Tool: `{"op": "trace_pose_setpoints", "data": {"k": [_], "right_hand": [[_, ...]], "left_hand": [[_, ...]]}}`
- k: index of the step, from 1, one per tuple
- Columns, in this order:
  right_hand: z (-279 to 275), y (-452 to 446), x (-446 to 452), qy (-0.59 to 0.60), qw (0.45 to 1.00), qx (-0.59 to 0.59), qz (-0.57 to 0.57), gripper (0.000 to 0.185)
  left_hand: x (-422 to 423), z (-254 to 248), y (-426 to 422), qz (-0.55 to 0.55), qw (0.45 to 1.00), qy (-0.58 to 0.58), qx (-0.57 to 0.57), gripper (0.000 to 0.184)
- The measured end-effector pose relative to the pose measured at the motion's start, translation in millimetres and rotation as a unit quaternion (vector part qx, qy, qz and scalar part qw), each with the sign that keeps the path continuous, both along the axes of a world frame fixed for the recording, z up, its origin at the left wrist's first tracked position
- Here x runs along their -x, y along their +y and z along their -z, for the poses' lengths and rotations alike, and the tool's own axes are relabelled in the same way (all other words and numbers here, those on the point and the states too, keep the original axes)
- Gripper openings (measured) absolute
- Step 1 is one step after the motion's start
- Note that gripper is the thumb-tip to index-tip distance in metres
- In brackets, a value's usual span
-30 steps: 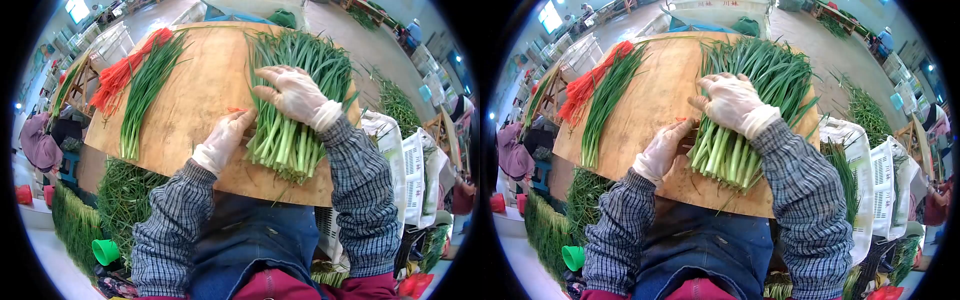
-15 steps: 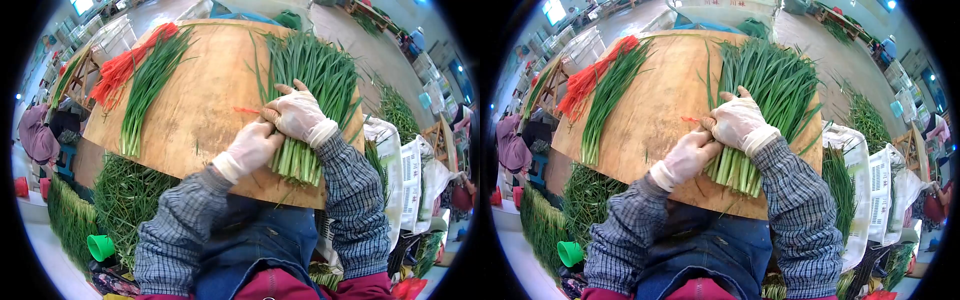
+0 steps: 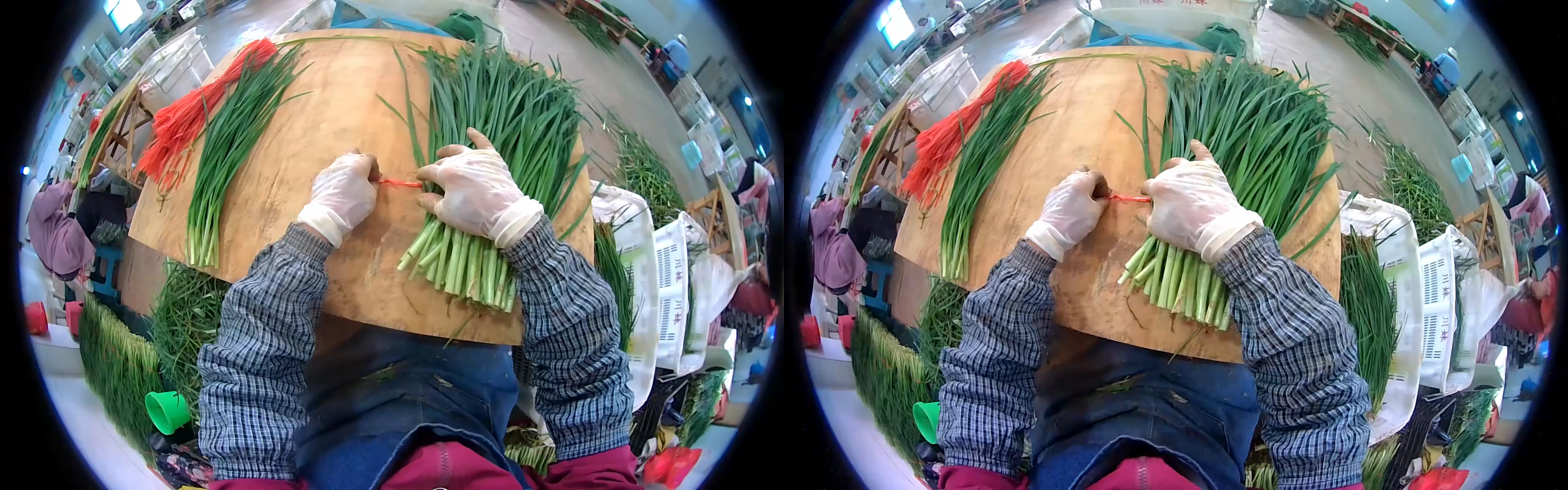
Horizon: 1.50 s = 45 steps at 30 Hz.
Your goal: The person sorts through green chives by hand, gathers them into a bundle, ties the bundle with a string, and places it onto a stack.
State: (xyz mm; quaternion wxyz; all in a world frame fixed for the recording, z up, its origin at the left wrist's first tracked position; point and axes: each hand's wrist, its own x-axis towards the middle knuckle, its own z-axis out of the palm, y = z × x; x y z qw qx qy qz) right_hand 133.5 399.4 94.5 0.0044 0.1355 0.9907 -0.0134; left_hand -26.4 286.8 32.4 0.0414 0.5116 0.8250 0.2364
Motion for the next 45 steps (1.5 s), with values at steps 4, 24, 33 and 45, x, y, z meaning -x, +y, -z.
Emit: {"op": "trace_pose_setpoints", "data": {"k": [4,24,33,45], "right_hand": [[-1,1,-2,0.019,1.0,0.01,0.001,0.036],[-14,11,-14,0.186,0.976,0.11,0.011,0.031],[-31,29,-38,0.475,0.862,0.177,-0.027,0.026],[38,16,-212,0.279,0.902,0.188,0.271,0.02]], "left_hand": [[-5,-6,4,-0.05,0.997,-0.062,0.001,0.013],[-30,-9,31,-0.117,0.881,-0.372,-0.267,0.015],[-38,-17,36,-0.102,0.898,-0.375,-0.208,0.012],[-56,-28,34,-0.094,0.872,-0.43,-0.213,0.012]]}}
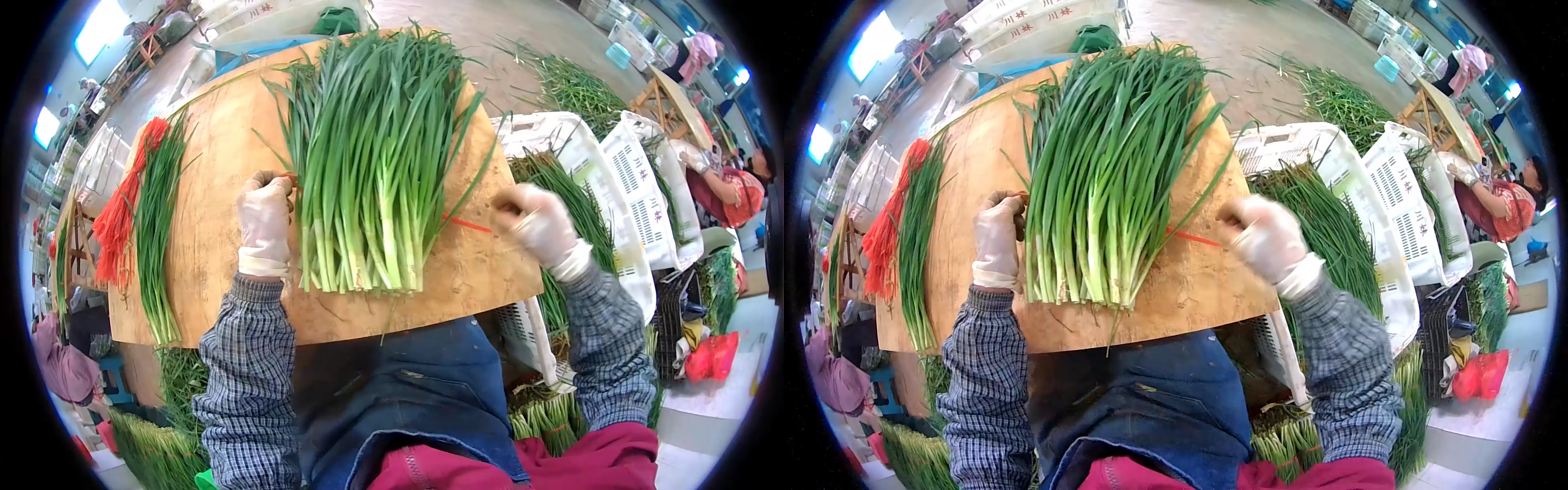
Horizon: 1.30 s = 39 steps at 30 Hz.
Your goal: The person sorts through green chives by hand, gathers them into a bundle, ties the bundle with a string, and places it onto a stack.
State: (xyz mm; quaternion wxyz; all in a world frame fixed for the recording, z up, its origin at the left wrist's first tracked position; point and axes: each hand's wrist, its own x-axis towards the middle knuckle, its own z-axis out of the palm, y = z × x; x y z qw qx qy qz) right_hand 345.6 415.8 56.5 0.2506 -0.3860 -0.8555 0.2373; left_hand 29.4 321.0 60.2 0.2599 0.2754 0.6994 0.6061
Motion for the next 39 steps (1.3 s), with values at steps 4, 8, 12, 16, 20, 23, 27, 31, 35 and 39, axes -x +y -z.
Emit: {"op": "trace_pose_setpoints", "data": {"k": [4,8,12,16,20,23,27,31,35,39], "right_hand": [[24,-17,34,-0.121,0.975,-0.187,0.013,0.013],[24,-14,44,-0.158,0.976,-0.152,-0.012,0.013],[9,-3,40,-0.003,0.969,0.245,0.022,0.016],[3,-1,39,0.213,0.85,0.482,0.013,0.022],[10,-1,42,0.335,0.767,0.548,-0.011,0.026],[17,-2,43,0.367,0.746,0.555,-0.019,0.025],[22,-4,48,0.348,0.79,0.504,0.02,0.021],[26,-9,58,0.331,0.856,0.391,0.074,0.018],[34,-11,63,0.323,0.878,0.336,0.108,0.018],[40,-9,65,0.318,0.896,0.283,0.126,0.019]], "left_hand": [[-1,-1,-1,0.014,1.0,0.0,0.003,0.012],[0,-4,-5,0.019,1.0,0.007,0.018,0.012],[7,-2,-7,0.033,0.999,-0.012,0.026,0.01],[2,-7,-9,0.042,0.999,-0.019,0.022,0.01],[3,-8,-10,0.045,0.998,-0.017,0.028,0.01],[5,-6,-12,0.053,0.998,-0.023,0.029,0.011],[6,-4,-13,0.057,0.998,-0.025,0.018,0.011],[8,-4,-13,0.061,0.998,-0.025,0.025,0.011],[9,-2,-13,0.056,0.998,-0.033,0.019,0.01],[10,0,-14,0.043,0.998,-0.029,0.017,0.01]]}}
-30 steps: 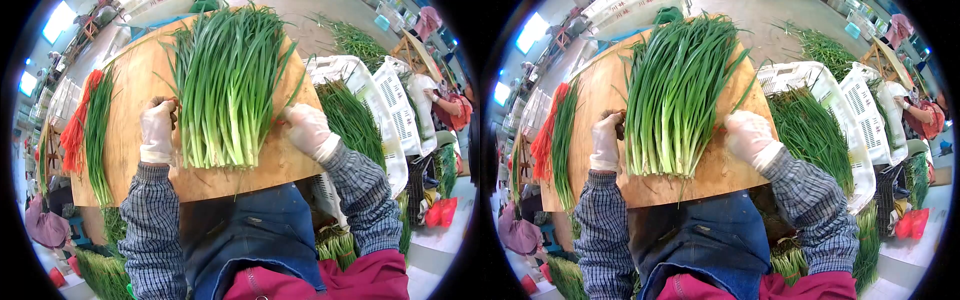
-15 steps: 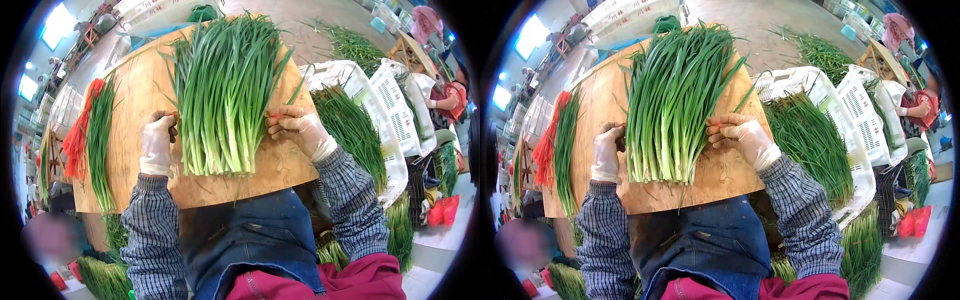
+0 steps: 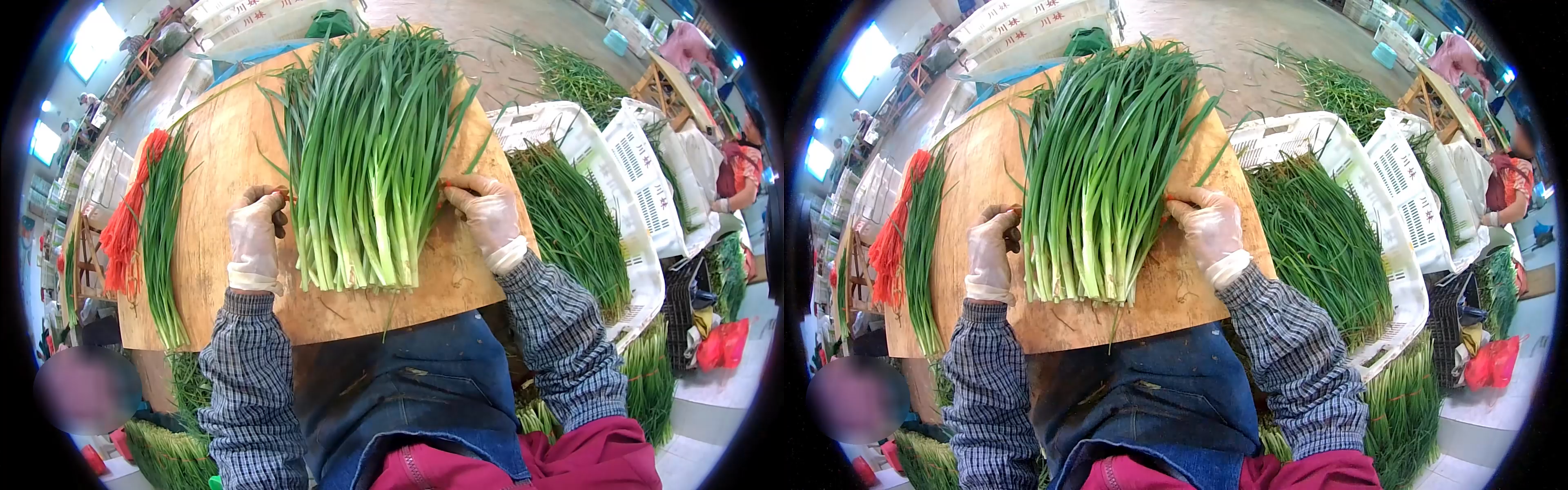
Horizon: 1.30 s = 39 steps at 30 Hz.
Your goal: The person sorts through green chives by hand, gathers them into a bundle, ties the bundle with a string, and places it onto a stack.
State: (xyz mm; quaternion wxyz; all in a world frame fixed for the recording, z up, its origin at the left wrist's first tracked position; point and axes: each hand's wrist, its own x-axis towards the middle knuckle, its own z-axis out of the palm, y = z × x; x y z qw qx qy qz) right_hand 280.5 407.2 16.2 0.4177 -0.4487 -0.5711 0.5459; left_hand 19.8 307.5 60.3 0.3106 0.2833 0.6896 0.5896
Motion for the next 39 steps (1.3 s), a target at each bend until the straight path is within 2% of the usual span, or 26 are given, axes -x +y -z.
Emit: {"op": "trace_pose_setpoints", "data": {"k": [7,10,13,16,20,26,27,28,30,31,33,34,36,39], "right_hand": [[-5,-3,1,0.018,0.997,0.076,0.007,0.019],[-2,-2,0,0.023,0.998,0.053,0.0,0.017],[-3,1,4,0.093,0.993,0.063,0.022,0.014],[-26,3,0,0.06,0.985,0.156,0.052,0.013],[-21,10,5,0.151,0.98,0.101,0.077,0.011],[-55,9,33,0.169,0.985,-0.034,-0.002,0.004],[-61,7,44,0.179,0.983,-0.049,-0.006,0.003],[-64,6,57,0.209,0.976,-0.056,-0.02,0.004],[-60,9,77,0.151,0.968,-0.201,-0.023,0.004],[-57,10,85,0.122,0.954,-0.271,-0.023,0.004],[-54,10,96,0.067,0.937,-0.343,-0.013,0.005],[-54,8,103,0.06,0.923,-0.381,-0.019,0.005],[-53,-1,110,0.028,0.887,-0.46,-0.024,0.007],[-50,-18,116,0.005,0.871,-0.489,-0.049,0.008]], "left_hand": [[1,2,-2,0.002,1.0,-0.007,-0.008,0.009],[0,2,-1,-0.002,1.0,-0.014,-0.012,0.009],[1,1,-1,-0.012,1.0,-0.019,-0.009,0.01],[3,-2,2,-0.014,1.0,-0.023,-0.013,0.011],[2,-16,7,0.008,1.0,-0.013,0.016,0.011],[-10,-36,27,0.045,0.998,-0.029,0.034,0.008],[-11,-37,32,0.074,0.995,0.046,0.047,0.008],[10,-15,41,0.114,0.982,0.152,0.011,0.008],[24,-2,52,0.149,0.91,0.388,-0.011,0.006],[23,-8,54,0.141,0.856,0.497,-0.029,0.005],[16,-16,54,0.109,0.659,0.744,0.018,0.004],[-1,-32,48,0.086,0.65,0.745,0.12,0.008],[9,-27,44,0.111,0.661,0.732,0.119,0.007],[10,-32,33,0.126,0.662,0.725,0.141,0.008]]}}
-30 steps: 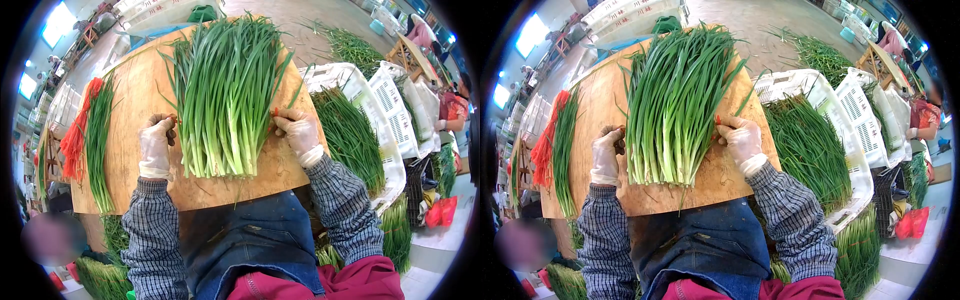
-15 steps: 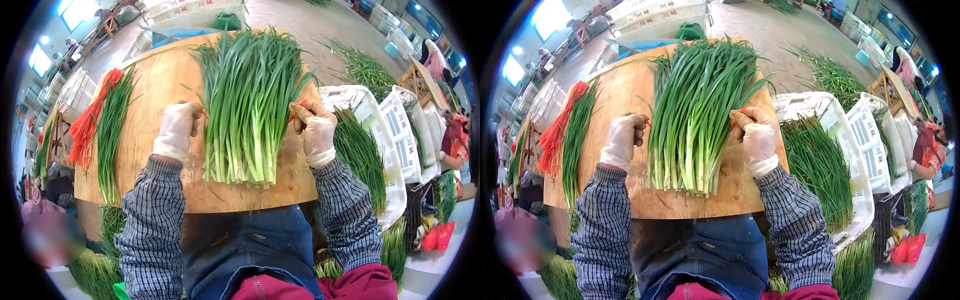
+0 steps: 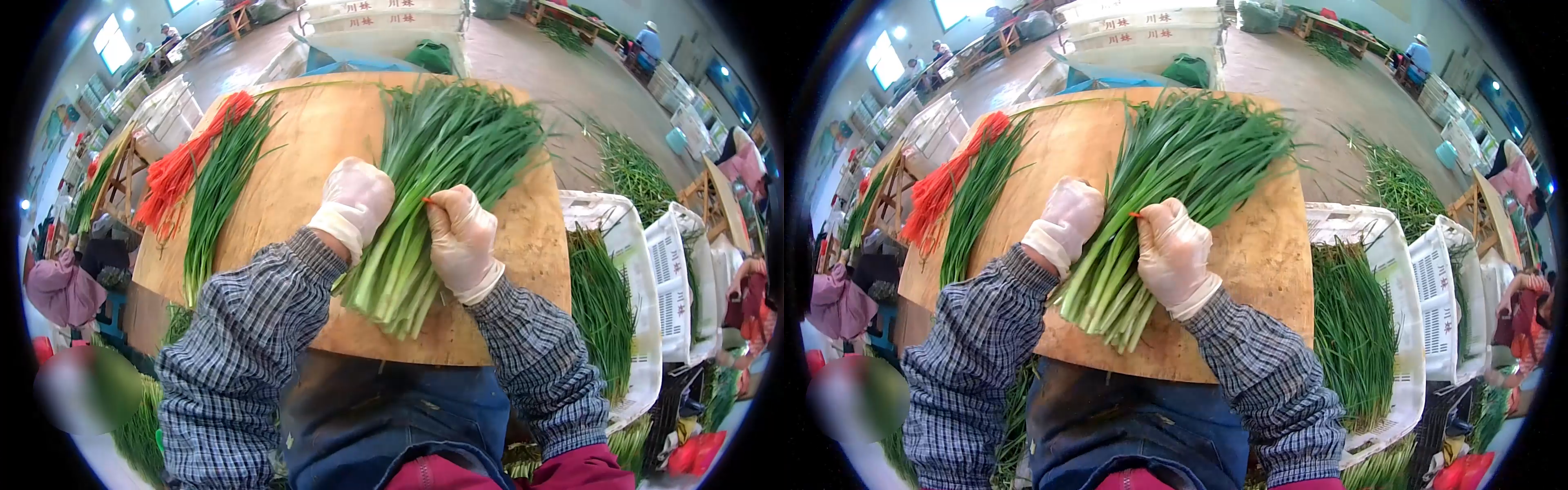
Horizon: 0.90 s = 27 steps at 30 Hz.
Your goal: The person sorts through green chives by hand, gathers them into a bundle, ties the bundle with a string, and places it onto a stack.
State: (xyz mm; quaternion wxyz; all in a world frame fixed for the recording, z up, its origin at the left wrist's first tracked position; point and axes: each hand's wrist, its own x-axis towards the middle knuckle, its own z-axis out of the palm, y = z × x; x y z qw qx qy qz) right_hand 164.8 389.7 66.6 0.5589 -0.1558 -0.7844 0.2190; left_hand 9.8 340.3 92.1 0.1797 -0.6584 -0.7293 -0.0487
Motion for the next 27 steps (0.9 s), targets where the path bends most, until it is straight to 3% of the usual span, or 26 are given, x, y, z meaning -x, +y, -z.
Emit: {"op": "trace_pose_setpoints", "data": {"k": [2,3,6,7,12,15,24,27], "right_hand": [[3,-11,7,0.003,1.0,-0.021,-0.013,0.01],[4,-15,8,0.001,1.0,-0.024,-0.015,0.01],[4,-26,8,0.029,0.999,0.01,-0.03,0.011],[1,-29,4,0.043,0.998,0.03,-0.036,0.01],[-6,-32,-2,0.047,0.995,0.068,-0.059,0.009],[-18,-34,0,0.018,0.996,0.021,-0.08,0.009],[-25,-36,17,-0.116,0.983,-0.029,-0.139,0.008],[-25,-37,22,-0.156,0.978,-0.027,-0.136,0.007]], "left_hand": [[-11,-22,-14,-0.002,0.999,-0.011,0.043,0.01],[-8,-12,-11,-0.064,0.994,-0.059,0.059,0.011],[-37,-25,-27,-0.21,0.939,-0.265,-0.069,0.012],[-41,-17,-26,-0.226,0.934,-0.258,-0.104,0.011],[-49,-1,-31,-0.231,0.934,-0.24,-0.131,0.017],[-58,-1,-41,-0.232,0.928,-0.267,-0.118,0.018],[-53,12,-73,-0.191,0.839,-0.485,-0.156,0.012],[-57,13,-73,-0.184,0.831,-0.488,-0.192,0.011]]}}
